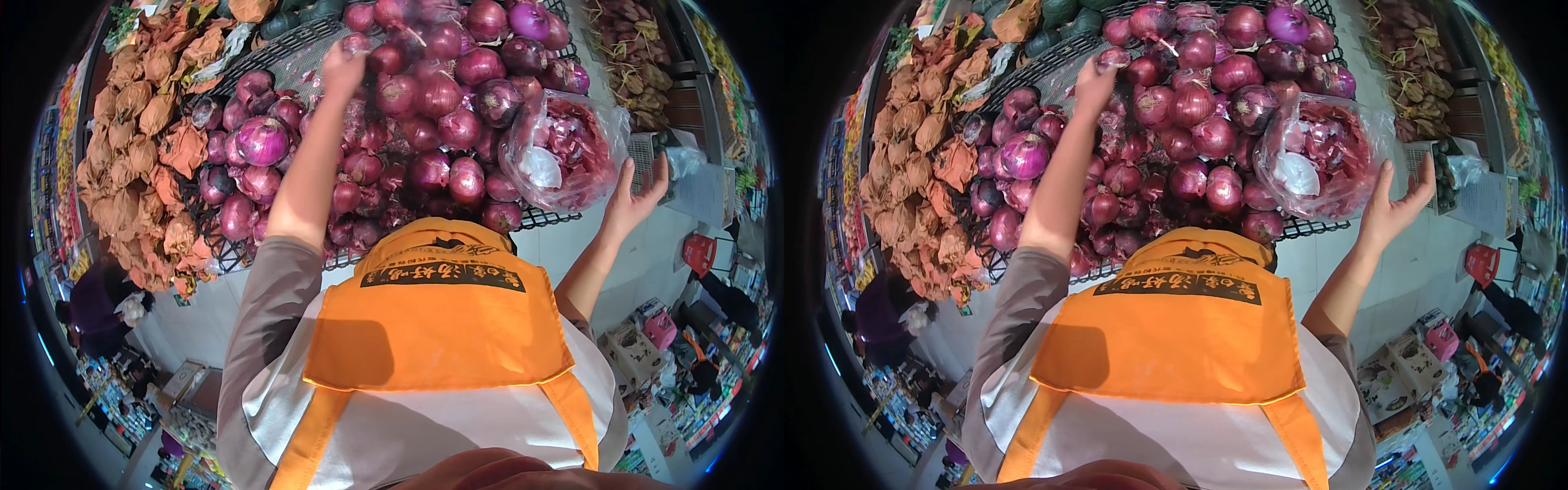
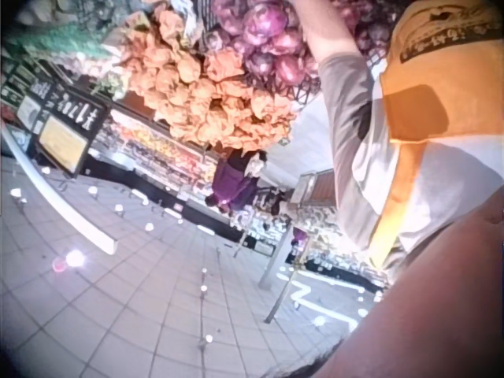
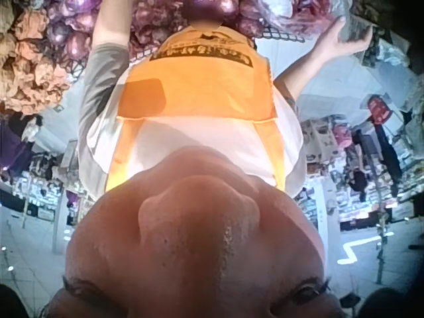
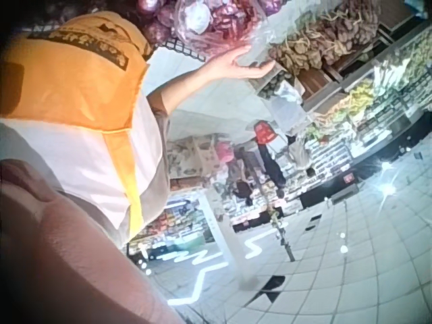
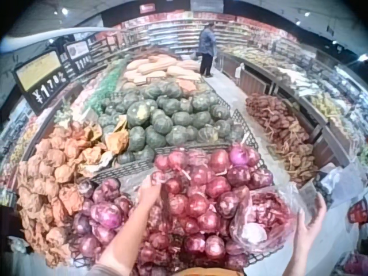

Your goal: The person walks through a grocery store and selects red onions from a display bin. They place the onions into a clear plastic bag, then carry the bag through the store.

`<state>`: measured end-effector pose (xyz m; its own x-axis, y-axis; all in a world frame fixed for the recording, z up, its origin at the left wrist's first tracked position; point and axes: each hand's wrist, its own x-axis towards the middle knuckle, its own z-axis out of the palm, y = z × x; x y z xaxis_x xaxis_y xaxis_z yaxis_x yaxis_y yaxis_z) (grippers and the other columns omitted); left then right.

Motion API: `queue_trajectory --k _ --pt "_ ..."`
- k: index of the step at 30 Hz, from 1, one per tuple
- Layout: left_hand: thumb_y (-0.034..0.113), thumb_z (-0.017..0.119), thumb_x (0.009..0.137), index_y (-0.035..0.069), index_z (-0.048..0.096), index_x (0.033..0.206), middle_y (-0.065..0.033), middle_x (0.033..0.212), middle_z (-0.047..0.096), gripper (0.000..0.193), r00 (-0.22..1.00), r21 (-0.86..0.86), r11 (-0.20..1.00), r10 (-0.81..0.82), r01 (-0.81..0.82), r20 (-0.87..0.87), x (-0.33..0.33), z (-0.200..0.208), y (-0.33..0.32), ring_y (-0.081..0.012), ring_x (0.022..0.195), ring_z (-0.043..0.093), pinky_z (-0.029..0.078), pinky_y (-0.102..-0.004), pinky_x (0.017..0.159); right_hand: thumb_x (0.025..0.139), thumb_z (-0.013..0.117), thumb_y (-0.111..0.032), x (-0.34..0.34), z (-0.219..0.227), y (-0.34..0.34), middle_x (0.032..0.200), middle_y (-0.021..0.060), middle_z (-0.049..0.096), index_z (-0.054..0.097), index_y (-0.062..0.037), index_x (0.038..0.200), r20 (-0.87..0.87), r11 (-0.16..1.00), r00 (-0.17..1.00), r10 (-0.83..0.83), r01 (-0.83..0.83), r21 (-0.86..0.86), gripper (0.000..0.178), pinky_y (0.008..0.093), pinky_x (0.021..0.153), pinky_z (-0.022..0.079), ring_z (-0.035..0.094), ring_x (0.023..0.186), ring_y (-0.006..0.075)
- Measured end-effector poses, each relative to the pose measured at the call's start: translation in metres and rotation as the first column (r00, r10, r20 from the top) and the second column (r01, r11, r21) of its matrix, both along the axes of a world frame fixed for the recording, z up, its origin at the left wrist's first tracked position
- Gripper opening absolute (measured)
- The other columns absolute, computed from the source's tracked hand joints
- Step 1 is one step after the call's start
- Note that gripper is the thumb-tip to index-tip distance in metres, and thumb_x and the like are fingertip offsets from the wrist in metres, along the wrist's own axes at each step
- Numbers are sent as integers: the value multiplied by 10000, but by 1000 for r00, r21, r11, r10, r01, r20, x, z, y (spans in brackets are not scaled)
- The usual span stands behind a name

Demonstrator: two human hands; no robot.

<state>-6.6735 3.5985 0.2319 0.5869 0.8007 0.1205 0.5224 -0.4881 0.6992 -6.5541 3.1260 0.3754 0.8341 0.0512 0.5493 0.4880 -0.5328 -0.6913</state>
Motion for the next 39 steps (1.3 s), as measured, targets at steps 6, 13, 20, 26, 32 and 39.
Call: queue_trajectory --k 6,13,20,26,32,39 --pt "193 673 906 76 704 1120 -107 998 661 245 427 126 681 -581 721 693 53 108 -226 -308 938 640 532 -408 863 956 680 -25 -22 10 7 1485 110 484 455 -14 1452 14 940 996 86 -85 331 545 360 1114 399 481 1332 219" --pt "284 719 904 61 690 1231 -118 1506 526 397 188 178 286 -884 941 429 20 96 -264 -311 1452 432 335 -585 1166 976 638 -14 -66 23 33 1475 156 505 433 5 1446 30 903 949 313 -308 300 513 410 1120 421 520 1316 247" --pt "312 765 812 57 667 1142 -140 1156 633 429 871 95 917 -330 388 -364 -130 35 -146 -322 1117 606 512 -438 925 832 696 7 -107 -67 152 1247 160 624 672 -33 1146 -373 482 463 804 -875 -48 318 399 1005 491 621 1149 356" --pt "374 882 690 73 583 1265 -126 1172 605 714 675 87 948 -152 306 -722 -165 -15 -149 -308 1156 563 492 -439 965 814 715 -79 -128 -177 276 1374 138 517 599 -136 1307 -386 103 487 784 -715 -692 510 455 984 531 554 1218 360" --pt "419 908 652 72 586 1262 -90 1228 654 772 501 50 926 -156 375 -851 -136 -38 -134 -251 1213 525 413 -360 994 930 562 -134 -121 -217 299 1198 125 586 633 -132 1173 -492 -13 415 765 -754 -656 253 447 868 585 611 1124 329" --pt "520 854 657 20 589 1302 -202 1208 686 858 935 -541 841 -205 16 -290 -147 -5 -86 -377 1169 633 510 -422 988 894 642 -3 -99 -105 222 1020 177 674 669 -33 1050 -314 490 532 787 -847 -205 161 456 852 530 659 984 367"
